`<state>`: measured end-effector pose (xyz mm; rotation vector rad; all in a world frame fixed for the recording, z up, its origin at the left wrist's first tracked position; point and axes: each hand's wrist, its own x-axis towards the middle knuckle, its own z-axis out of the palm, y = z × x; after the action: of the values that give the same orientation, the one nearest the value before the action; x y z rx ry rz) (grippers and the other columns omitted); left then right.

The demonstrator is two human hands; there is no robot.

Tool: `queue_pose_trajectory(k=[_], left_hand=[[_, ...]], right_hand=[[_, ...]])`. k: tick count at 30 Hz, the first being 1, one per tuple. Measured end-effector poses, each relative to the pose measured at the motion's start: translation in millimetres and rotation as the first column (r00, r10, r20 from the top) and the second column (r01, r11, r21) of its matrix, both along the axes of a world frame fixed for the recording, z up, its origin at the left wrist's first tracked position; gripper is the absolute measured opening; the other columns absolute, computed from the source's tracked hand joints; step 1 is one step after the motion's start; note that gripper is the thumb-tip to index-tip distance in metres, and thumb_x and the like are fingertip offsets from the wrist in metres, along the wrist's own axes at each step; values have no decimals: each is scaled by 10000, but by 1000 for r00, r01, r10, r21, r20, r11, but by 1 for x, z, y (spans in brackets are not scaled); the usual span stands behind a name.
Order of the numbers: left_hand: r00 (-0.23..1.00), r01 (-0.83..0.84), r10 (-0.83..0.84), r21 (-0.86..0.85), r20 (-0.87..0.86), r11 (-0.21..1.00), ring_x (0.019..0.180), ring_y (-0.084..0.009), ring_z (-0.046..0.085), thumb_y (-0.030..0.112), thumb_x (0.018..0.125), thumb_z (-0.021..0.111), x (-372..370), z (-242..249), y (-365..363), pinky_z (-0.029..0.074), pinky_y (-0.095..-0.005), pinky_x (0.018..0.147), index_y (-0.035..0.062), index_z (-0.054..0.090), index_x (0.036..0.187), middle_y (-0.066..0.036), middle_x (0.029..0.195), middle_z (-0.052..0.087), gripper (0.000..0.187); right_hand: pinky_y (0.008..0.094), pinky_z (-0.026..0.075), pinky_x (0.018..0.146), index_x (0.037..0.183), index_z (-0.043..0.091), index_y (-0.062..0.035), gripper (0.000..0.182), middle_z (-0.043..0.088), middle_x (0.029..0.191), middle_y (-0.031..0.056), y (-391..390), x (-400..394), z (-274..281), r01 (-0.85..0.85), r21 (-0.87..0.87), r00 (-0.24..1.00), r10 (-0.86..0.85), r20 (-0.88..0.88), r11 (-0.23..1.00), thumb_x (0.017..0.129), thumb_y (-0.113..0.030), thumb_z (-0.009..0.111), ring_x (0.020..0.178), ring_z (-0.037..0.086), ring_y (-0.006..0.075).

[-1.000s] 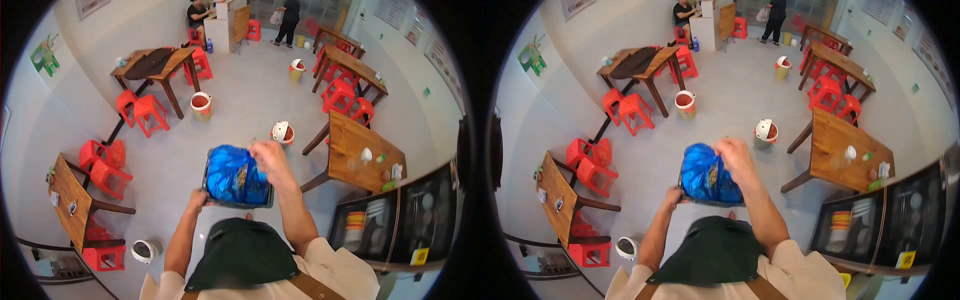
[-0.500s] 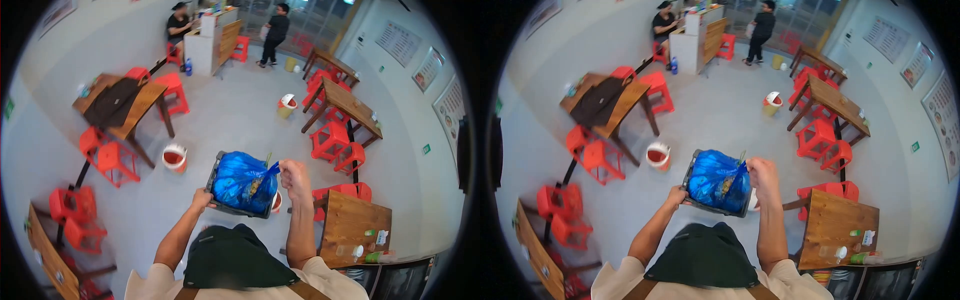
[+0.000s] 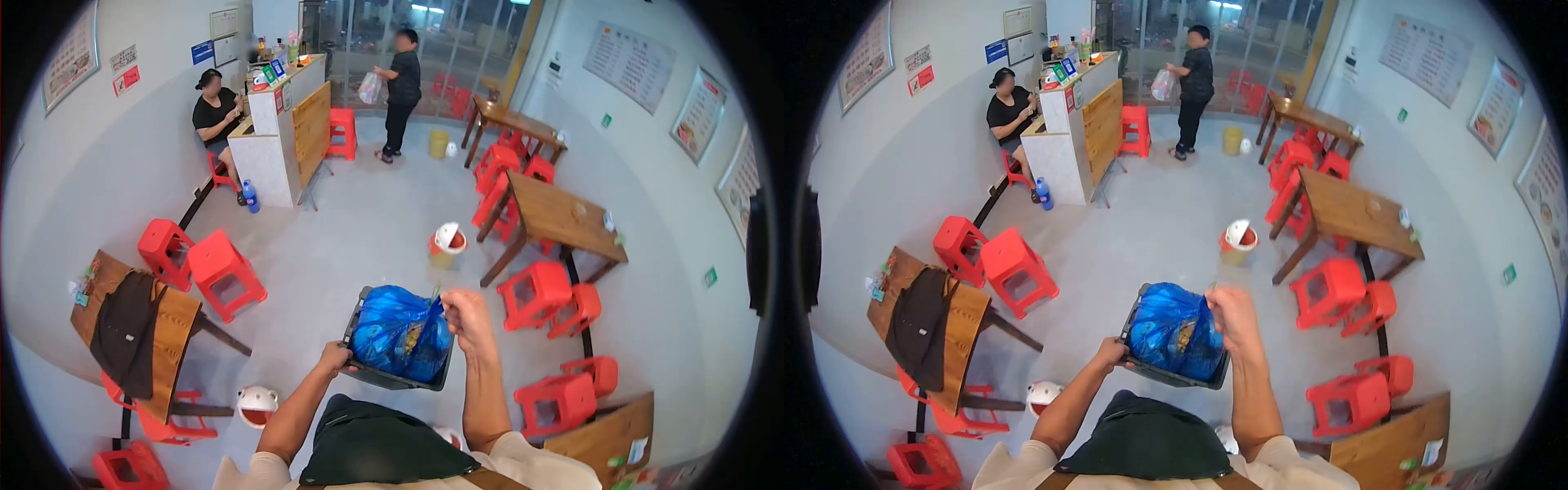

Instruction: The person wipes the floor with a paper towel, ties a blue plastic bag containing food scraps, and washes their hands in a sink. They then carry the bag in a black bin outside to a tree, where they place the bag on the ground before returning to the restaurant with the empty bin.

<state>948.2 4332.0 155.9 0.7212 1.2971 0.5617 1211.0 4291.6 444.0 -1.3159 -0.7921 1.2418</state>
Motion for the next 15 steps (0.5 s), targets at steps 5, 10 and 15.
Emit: queue_pose_trajectory(k=[5, 10, 15], left_hand=[[999, 18, -16, 52, -39, 998, 686, -291, 663, -93, 746, 569, 57, -2, 181, 616, -385, 507, -125, 545, 1152, -163, 860, 607, 408], [996, 92, -93, 52, 8, 994, 765, -312, 667, -97, 707, 562, 122, -19, 358, 629, -396, 541, -112, 595, 1072, -187, 952, 594, 367], [993, 100, -95, 73, -70, 992, 766, -335, 670, -96, 706, 578, 203, 2, 527, 631, -394, 543, -102, 423, 1348, -207, 971, 597, 660]], right_hand=[[222, 155, 373, 610, 508, -95, 232, 309, 496, -90, 158, 52, -1, 53, 12, 999, -52, -11, 999, 820, -136, 598, 392, 225, 25], [227, 163, 369, 610, 516, -88, 222, 332, 501, -82, 316, 112, -7, 168, -11, 986, -168, 22, 986, 804, -140, 610, 390, 257, 30], [226, 150, 371, 613, 522, -84, 206, 332, 504, -83, 454, 189, -9, 249, -16, 965, -250, -78, 968, 799, -115, 606, 388, 246, 28]])
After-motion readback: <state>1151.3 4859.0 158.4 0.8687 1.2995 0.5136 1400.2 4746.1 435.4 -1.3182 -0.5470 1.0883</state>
